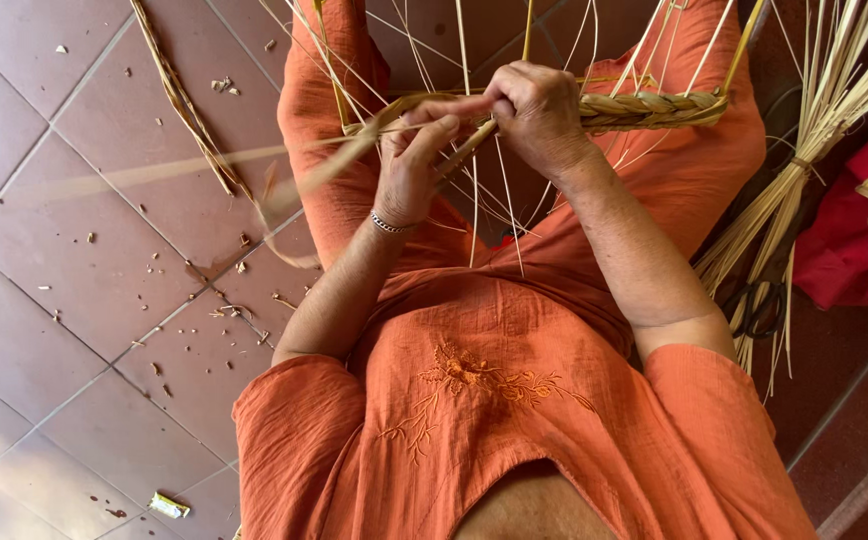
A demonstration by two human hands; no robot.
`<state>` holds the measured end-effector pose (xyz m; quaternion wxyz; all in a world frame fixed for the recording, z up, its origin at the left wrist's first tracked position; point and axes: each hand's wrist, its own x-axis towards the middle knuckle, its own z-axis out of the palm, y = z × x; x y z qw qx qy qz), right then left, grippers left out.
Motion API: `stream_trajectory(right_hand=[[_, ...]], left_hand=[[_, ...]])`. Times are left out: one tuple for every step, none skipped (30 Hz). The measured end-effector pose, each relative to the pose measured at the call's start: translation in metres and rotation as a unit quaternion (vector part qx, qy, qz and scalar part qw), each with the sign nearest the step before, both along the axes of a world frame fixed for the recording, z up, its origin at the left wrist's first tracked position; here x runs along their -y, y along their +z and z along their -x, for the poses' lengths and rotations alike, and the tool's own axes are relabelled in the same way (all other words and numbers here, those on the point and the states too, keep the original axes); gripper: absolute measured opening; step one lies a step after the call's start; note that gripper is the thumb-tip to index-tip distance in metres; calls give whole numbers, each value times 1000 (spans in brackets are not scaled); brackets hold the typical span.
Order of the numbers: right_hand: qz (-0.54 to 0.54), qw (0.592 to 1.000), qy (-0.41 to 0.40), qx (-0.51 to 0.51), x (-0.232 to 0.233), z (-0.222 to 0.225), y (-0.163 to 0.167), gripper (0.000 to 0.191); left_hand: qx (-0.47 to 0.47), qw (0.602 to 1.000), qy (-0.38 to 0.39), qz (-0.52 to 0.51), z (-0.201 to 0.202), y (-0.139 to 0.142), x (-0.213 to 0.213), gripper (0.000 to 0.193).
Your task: The person sits on a tiled floor weaving palm leaf strips around a rectangular frame, braiding a decorative plaited border along one edge by hand. They fold, twist, and tuck the strips in sequence, and near the end reach for a pair of scissors lying beside them.
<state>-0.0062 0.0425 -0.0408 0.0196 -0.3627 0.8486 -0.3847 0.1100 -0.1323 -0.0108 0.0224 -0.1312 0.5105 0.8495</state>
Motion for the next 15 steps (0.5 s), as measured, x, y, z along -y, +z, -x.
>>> stream_trajectory(right_hand=[[1,1000,15,-1,-2,-1,2,9],[4,1000,31,-4,-3,0,5,8],[-1,999,49,-12,-4,1,7,7],[-5,998,66,-20,-6,0,11,7],[-11,996,82,-27,-7,0,13,8],[-14,998,68,-11,-7,0,15,4],[-16,998,55,6,-6,-1,16,6],[-17,999,41,23,-5,-1,15,12],[-18,999,22,28,-4,-2,14,11],[-17,999,3,34,-2,-2,11,11],[-17,999,-16,42,-1,-3,8,13],[5,998,-19,53,-1,-3,4,14],[26,997,-23,64,-1,-3,0,15],[47,996,-28,74,-2,-3,-4,16],[57,993,-44,92,-2,-4,-8,17]], left_hand=[[-63,987,6,147,2,3,4,29],[-127,948,11,291,7,5,11,31],[-186,884,15,429,12,6,18,35],[-183,800,14,572,15,7,24,36],[-176,695,12,697,17,7,29,37],[-166,573,10,803,18,6,32,38],[-153,589,-8,793,17,4,35,33],[-140,604,-26,784,15,2,37,29],[-128,619,-43,774,14,-2,39,28],[-132,599,-39,789,11,-6,40,24],[-135,580,-36,803,7,-10,41,21],[-137,561,-34,816,3,-15,41,18],[-129,557,-42,820,0,-19,42,18],[-121,553,-49,823,-3,-24,43,18],[-114,549,-56,826,-5,-27,46,19]])
